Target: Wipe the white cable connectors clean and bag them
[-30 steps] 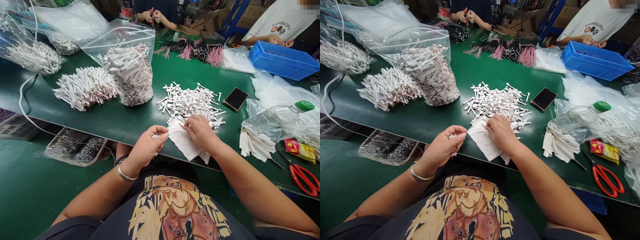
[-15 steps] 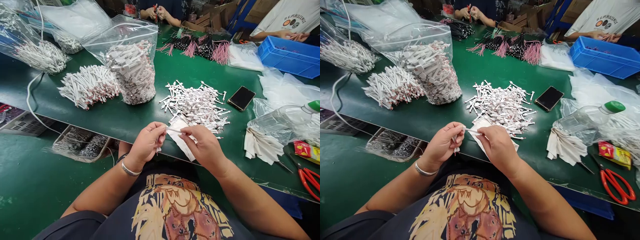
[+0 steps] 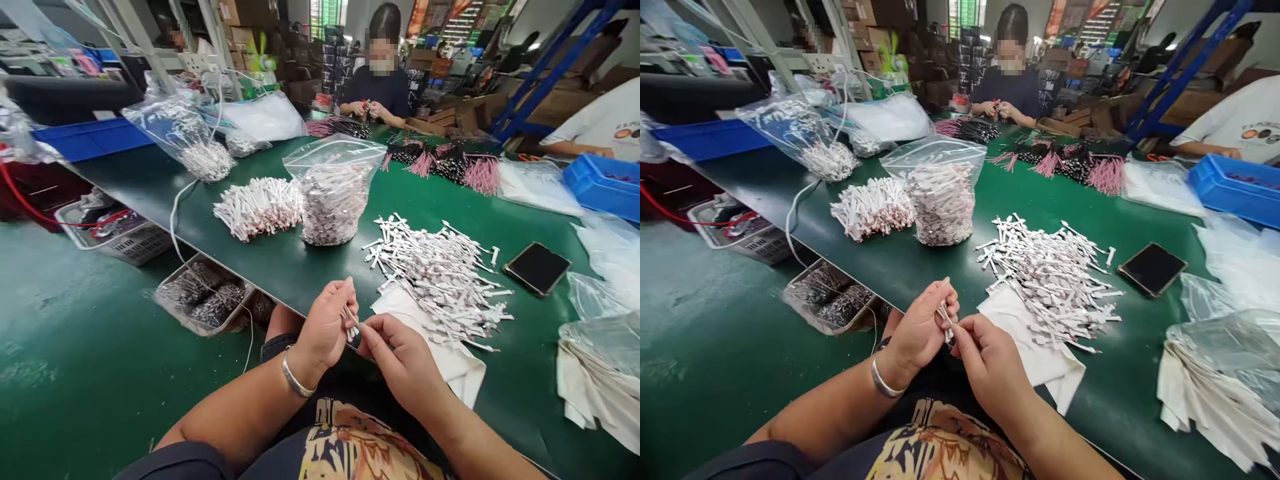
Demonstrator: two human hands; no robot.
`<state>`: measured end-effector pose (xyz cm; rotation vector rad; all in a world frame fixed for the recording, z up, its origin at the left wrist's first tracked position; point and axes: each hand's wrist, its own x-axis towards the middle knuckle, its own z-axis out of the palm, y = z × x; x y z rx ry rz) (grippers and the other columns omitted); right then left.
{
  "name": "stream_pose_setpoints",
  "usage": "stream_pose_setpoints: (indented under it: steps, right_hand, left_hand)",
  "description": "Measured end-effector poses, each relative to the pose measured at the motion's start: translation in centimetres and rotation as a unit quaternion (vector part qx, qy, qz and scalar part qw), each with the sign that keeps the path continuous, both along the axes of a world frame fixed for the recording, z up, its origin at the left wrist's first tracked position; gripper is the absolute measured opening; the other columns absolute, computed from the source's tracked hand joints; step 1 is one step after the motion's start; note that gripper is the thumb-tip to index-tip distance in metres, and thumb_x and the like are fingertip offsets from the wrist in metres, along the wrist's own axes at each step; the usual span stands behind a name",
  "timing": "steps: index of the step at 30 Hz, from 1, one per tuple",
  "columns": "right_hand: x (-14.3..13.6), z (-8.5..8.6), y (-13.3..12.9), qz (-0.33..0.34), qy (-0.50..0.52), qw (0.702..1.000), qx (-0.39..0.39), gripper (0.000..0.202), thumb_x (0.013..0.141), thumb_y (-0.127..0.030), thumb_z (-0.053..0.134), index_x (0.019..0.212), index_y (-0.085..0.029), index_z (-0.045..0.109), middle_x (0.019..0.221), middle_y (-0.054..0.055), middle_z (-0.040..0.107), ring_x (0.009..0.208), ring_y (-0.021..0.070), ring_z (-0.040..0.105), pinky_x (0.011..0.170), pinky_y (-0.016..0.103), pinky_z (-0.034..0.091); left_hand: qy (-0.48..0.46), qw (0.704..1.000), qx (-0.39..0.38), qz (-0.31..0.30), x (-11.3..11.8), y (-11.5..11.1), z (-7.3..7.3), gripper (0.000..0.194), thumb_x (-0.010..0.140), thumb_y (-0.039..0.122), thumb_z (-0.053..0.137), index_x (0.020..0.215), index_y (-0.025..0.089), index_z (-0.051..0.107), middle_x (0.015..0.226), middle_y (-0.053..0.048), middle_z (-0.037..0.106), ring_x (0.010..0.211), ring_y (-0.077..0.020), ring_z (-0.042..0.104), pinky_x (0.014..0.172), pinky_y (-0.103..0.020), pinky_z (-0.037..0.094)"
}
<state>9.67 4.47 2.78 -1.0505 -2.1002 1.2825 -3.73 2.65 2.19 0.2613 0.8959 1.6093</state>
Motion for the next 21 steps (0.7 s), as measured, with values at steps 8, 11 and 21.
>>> stream_pose_setpoints:
  steps: [8, 11, 21]
  right_hand:
    - [-3.7, 0.1, 0.1, 0.021, -0.081, 0.969, 0.233, 0.026, 0.093, -0.038, 0.042, 0.082, -0.019, 0.056, 0.088, 0.008, 0.061, 0.086, 0.0227, 0.057, 0.078, 0.038, 0.045]
    - [-4.9, 0.3, -0.1, 0.015, -0.04, 0.984, 0.174, 0.026, 0.094, -0.039, 0.041, 0.107, -0.019, 0.052, 0.106, 0.01, 0.062, 0.097, 0.0213, 0.059, 0.083, 0.037, 0.048]
    - [-7.6, 0.1, -1.0, 0.025, 0.04, 0.992, 0.118, 0.035, 0.093, -0.043, 0.043, 0.12, -0.021, 0.042, 0.101, 0.007, 0.064, 0.086, 0.0168, 0.063, 0.074, 0.03, 0.052]
  left_hand:
    - [-0.022, 0.992, 0.045, 0.112, -1.0, 0.0, 1.0, 0.017, 0.088, 0.027, 0.054, 0.08, 0.017, 0.043, 0.067, 0.004, 0.045, 0.058, -0.005, 0.043, 0.058, -0.016, 0.039]
    - [0.026, 0.985, 0.078, 0.154, -1.2, -0.5, 1.4, 0.016, 0.091, 0.03, 0.05, 0.082, 0.019, 0.043, 0.069, 0.004, 0.045, 0.061, -0.0063, 0.044, 0.061, -0.018, 0.04]
    - [0.181, 0.942, 0.125, 0.255, -2.2, -2.6, 1.7, 0.02, 0.095, 0.037, 0.043, 0.084, 0.021, 0.046, 0.076, 0.002, 0.048, 0.073, -0.0097, 0.047, 0.075, -0.023, 0.043]
